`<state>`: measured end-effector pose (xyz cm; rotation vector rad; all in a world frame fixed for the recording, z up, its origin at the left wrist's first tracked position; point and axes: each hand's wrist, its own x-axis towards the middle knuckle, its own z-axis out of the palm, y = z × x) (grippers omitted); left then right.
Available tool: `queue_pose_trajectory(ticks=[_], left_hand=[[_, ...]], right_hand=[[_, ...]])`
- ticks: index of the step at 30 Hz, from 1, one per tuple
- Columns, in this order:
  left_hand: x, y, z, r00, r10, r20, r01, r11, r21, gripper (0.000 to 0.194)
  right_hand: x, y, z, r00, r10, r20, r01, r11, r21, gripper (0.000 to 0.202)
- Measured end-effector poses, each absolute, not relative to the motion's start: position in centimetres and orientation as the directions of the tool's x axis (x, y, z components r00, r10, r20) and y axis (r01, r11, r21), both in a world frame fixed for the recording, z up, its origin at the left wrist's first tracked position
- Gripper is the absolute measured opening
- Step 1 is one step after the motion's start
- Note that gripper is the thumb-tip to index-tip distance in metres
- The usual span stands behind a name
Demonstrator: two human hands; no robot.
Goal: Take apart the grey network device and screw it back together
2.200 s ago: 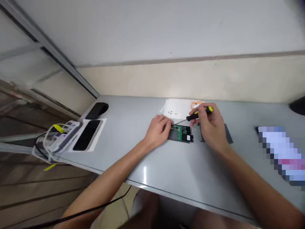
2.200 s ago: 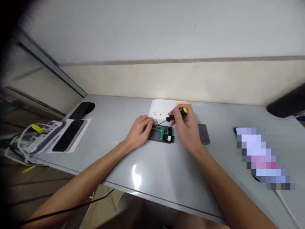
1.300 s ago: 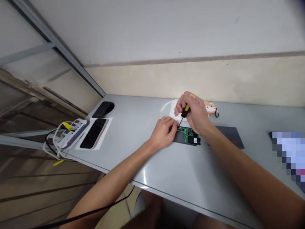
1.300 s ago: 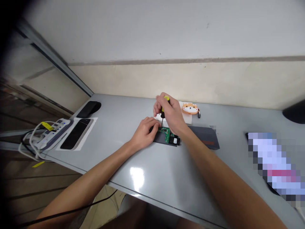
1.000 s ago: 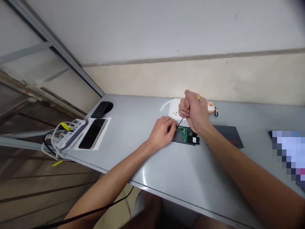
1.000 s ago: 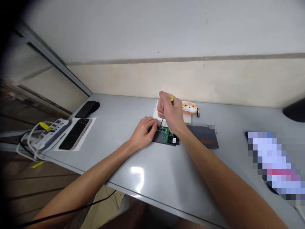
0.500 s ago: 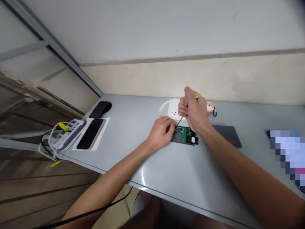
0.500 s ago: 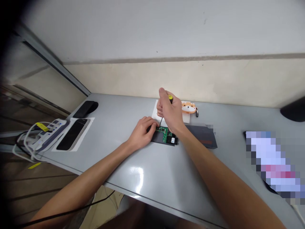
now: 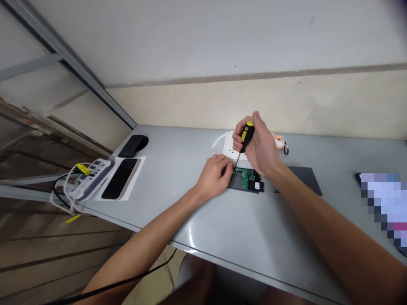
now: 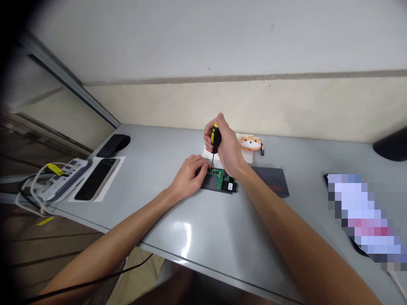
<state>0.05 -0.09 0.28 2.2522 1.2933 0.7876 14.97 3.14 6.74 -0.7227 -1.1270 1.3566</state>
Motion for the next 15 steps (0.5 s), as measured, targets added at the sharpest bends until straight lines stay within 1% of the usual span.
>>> queue_pose_trajectory(ticks=[5,7,9,12,15], left_hand=[[0.0,-0.1,0.3,0.404,0.877,0.261,0.636,-0.475,0.608,0.029],[0.0,-0.1,0.3,0.404,0.875,0.267,0.626,-0.477,0.617,0.029],[0.0,-0.1,0.3,0.401,0.877,0.266,0.622,-0.474,0.624,0.029],[0.1,-0.1,0.3,0.397,0.882,0.254,0.627,-0.463,0.627,0.029],[0.1,-0.1,0.3,0.396,0.883,0.252,0.633,-0.461,0.622,0.029]], right_hand=[[16.9,3.4,7.1,-0.312,0.937,0.160,-0.336,0.049,-0.941,0.053],[17.3,3.4,7.0,-0.366,0.917,0.162,-0.331,0.035,-0.943,0.052],[17.3,3.3,6.9,-0.357,0.918,0.173,-0.337,0.046,-0.941,0.055],[16.9,3.2,6.8,-0.275,0.945,0.178,-0.331,0.081,-0.940,0.062],[16.7,3.3,6.9,-0.275,0.947,0.164,-0.316,0.072,-0.946,0.058]])
